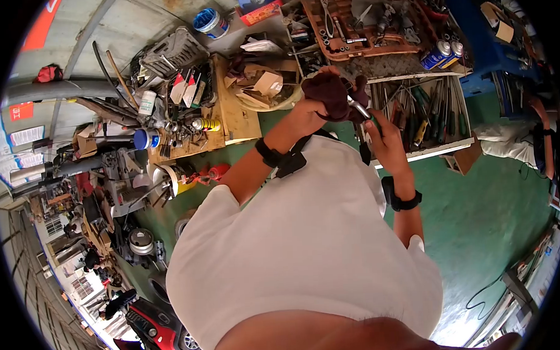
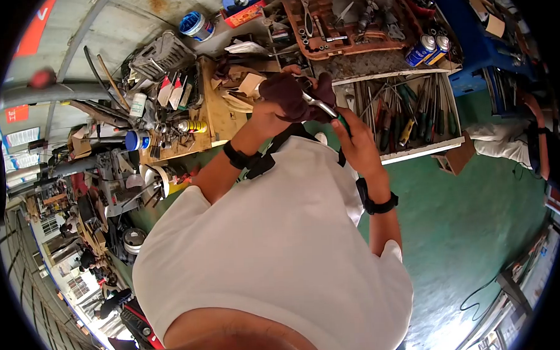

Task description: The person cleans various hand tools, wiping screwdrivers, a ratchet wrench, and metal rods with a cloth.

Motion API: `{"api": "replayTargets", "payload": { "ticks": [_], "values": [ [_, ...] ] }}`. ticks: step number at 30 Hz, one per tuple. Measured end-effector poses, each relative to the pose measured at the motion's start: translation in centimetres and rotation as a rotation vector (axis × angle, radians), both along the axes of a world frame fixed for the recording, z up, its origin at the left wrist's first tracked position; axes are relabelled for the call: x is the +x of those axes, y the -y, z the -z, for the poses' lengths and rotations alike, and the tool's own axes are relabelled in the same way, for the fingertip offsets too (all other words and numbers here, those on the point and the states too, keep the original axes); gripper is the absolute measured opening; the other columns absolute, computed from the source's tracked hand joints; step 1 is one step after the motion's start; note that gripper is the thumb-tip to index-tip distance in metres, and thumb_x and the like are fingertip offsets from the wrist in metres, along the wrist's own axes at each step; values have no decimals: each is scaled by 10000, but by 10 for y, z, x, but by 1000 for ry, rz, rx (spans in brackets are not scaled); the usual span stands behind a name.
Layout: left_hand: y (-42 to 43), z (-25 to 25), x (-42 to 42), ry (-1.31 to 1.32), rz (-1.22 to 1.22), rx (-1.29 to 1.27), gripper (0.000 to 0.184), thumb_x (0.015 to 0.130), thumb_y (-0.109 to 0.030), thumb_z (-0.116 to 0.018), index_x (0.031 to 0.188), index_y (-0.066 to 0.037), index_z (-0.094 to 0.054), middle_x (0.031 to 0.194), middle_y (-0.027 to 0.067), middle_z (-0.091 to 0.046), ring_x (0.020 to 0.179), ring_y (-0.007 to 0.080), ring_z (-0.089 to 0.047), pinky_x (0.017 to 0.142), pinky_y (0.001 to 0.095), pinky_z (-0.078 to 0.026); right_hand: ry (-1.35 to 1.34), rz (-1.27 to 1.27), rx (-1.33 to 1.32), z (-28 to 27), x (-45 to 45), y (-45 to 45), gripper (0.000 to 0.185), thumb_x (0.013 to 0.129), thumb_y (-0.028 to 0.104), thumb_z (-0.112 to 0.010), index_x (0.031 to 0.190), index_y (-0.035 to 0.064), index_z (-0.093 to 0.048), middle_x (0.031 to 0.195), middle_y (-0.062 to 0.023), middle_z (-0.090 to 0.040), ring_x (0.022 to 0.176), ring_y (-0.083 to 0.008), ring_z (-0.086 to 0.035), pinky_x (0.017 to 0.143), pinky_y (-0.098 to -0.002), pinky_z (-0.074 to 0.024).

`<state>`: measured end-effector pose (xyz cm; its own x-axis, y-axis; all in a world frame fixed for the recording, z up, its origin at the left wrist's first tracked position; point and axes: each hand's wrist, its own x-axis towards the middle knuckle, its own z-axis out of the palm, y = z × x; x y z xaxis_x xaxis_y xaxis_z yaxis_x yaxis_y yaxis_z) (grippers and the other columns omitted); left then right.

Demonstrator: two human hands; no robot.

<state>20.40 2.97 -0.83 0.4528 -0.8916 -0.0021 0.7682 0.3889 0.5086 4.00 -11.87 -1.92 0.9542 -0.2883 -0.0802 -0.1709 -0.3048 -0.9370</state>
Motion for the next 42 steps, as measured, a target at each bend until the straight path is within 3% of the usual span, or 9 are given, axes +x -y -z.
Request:
{"api": "replayTargets", "payload": {
  "ticks": [4,8,11,13,17,24,33,40,42],
  "values": [
    [-11,63,-7,890,-165,377,747,629,100,-538,1338,-95,-406,1219,82,-540,1116,212,-561,943,343,-472,335,198,-506,1,14,-1,256,953,148,-575,1143,-24,-564,854,-197,-573,763,-382,-573,652,-434,-458],
    [16,22,-31,109,14,15,740,673,70,-552,1381,-79,-401,1270,94,-540,1211,231,-530,1068,394,-404,269,238,-608,-10,19,-7,227,925,83,-578,1119,-34,-564,944,-213,-578,832,-424,-568,701,-476,-461],
    [13,5,-22,160,-20,110,782,676,52,-534,1426,-76,-350,1293,85,-528,1221,232,-517,1068,401,-400,317,211,-597,-14,11,-13,237,941,89,-557,1128,-54,-546,931,-232,-577,818,-424,-573,701,-459,-461],
    [12,8,-19,108,-104,143,766,666,14,-540,1408,-60,-363,1302,84,-521,1161,242,-541,1040,387,-419,223,130,-116,-26,2,-23,267,943,101,-573,1165,-43,-536,849,-204,-587,713,-338,-590,649,-401,-454],
    [-4,-2,3,-4,-241,-56,728,676,-54,-579,1381,-42,-398,1170,125,-550,1034,231,-552,954,379,-441,18,-102,-91,-13,-25,6,205,929,137,-630,1084,3,-620,664,-86,-545,572,-124,-454,526,-281,-386],
    [-13,35,15,-182,-106,-101,458,719,-25,-513,1176,-20,-485,1179,126,-551,1136,270,-538,1026,419,-407,76,-127,-14,-8,-13,-13,155,921,121,-633,862,-15,-588,625,-94,-500,537,-172,-454,504,-314,-364],
    [0,20,10,-21,112,-258,449,760,-7,-516,1208,-24,-505,1198,93,-554,1128,225,-542,1016,359,-403,138,64,-102,6,-13,-14,209,886,104,-658,758,-7,-536,672,-138,-521,583,-309,-484,549,-383,-387],
    [24,26,13,455,103,-3,584,719,34,-595,1291,-31,-495,1170,69,-595,1098,163,-566,956,328,-452,411,139,-436,14,-11,-18,176,835,58,-696,769,-11,-548,685,-147,-526,592,-326,-506,540,-386,-383],
    [40,40,9,921,178,228,623,691,48,-649,1289,-38,-500,1201,60,-591,1121,164,-557,980,327,-441,296,267,-290,24,-18,-18,114,860,38,-657,806,-18,-573,717,-162,-557,611,-341,-526,551,-379,-409]
  ]
}}
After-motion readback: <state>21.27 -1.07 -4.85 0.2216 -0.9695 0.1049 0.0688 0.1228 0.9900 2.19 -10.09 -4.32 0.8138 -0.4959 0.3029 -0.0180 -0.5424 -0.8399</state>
